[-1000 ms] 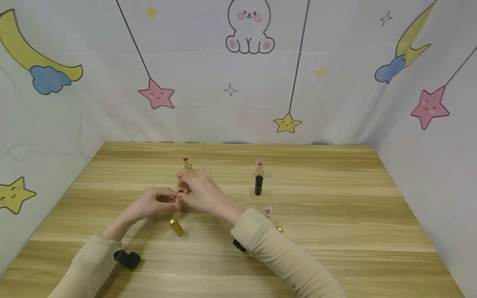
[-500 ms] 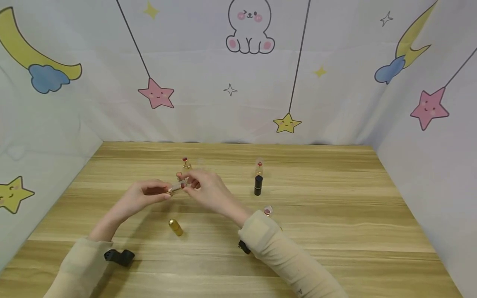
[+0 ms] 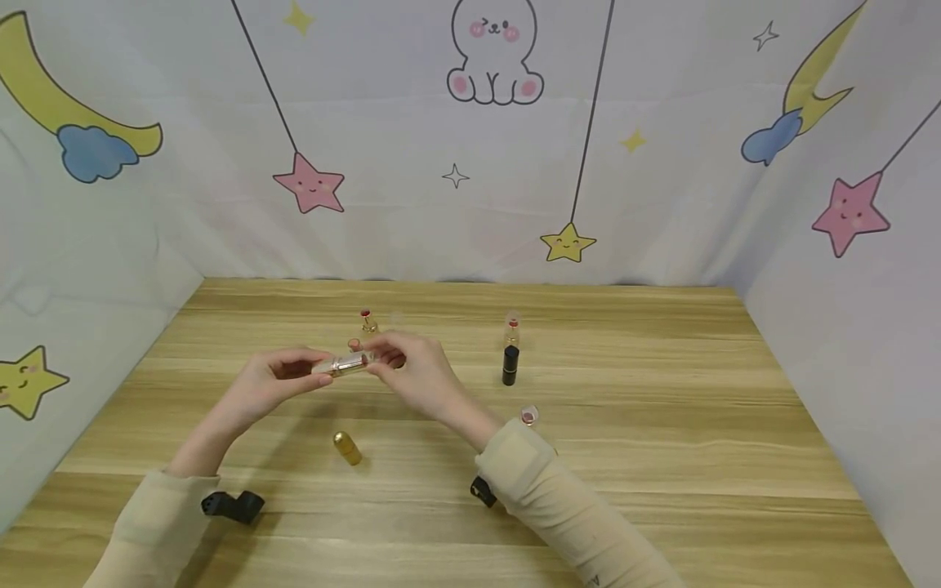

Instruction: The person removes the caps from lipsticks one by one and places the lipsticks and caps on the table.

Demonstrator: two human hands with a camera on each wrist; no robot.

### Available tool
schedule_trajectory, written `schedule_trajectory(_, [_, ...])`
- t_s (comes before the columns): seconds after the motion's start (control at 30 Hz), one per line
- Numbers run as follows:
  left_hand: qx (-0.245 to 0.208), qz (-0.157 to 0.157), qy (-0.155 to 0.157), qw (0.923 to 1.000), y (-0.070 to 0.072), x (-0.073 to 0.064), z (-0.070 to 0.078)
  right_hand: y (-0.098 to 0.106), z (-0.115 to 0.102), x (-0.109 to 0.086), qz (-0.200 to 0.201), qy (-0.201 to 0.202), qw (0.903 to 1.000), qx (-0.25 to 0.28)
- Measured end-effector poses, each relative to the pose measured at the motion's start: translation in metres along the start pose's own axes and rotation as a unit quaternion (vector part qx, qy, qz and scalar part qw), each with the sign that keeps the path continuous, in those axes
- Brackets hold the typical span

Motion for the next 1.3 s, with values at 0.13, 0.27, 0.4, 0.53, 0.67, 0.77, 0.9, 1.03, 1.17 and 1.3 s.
schedule_trajectory(0.13, [-0.004, -0.001, -0.002, 1.0, -0.0006, 0.0003, 0.0006, 0.0, 0.0009, -0.0004, 0.003, -0.001, 1.0, 0.002])
schedule_trajectory(0.27, [-0.005, -0.001, 0.0, 1.0, -0.001, 0.0004, 0.001, 0.0005, -0.0003, -0.0014, 0.006, 0.005, 1.0, 0.002])
schedule_trajectory(0.4, [-0.002, -0.004, -0.004, 1.0, -0.0011, 0.0004, 0.0022, 0.001, -0.0015, -0.0022, 0.007, 0.012, 0.9999, 0.002])
schedule_trajectory(0.53, [0.001, -0.009, -0.01, 0.9999, -0.0012, 0.0001, 0.0032, 0.001, -0.0026, -0.0032, 0.011, 0.026, 0.9996, -0.002])
schedule_trajectory(0.67, [0.002, -0.013, -0.009, 0.9999, -0.0014, -0.0003, 0.0037, 0.0013, -0.0045, -0.0046, 0.02, 0.048, 0.9986, -0.009])
schedule_trajectory(0.77, [0.002, -0.015, -0.005, 0.9999, -0.0018, -0.0005, 0.0035, 0.0017, -0.0058, -0.0055, 0.027, 0.061, 0.9977, -0.011])
schedule_trajectory(0.9, [0.002, -0.019, -0.001, 0.9998, -0.0023, -0.0005, 0.0024, 0.002, -0.0072, -0.0065, 0.03, 0.068, 0.9971, -0.011])
schedule_trajectory(1.03, [0.007, -0.02, 0.001, 0.9998, -0.0023, 0.0002, 0.0016, 0.0029, -0.0078, -0.0071, 0.031, 0.069, 0.997, -0.011])
schedule_trajectory(1.17, [0.011, -0.013, -0.003, 0.9998, -0.0024, 0.0008, 0.002, 0.0039, -0.0078, -0.0073, 0.036, 0.07, 0.9968, -0.012])
schedule_trajectory(1.3, [0.007, -0.001, -0.005, 1.0, -0.0024, 0.0007, 0.0017, 0.0043, -0.0085, -0.0075, 0.043, 0.075, 0.9961, -0.015])
Point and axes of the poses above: each hand's wrist, its own x-axis towards the middle knuckle, its own y-axis out of the back of the hand, z = x × y, the point moved 8 cm from there along x, towards the middle knuckle, and after that the axes turned 7 degrees about -y, right-handed, at the moved point
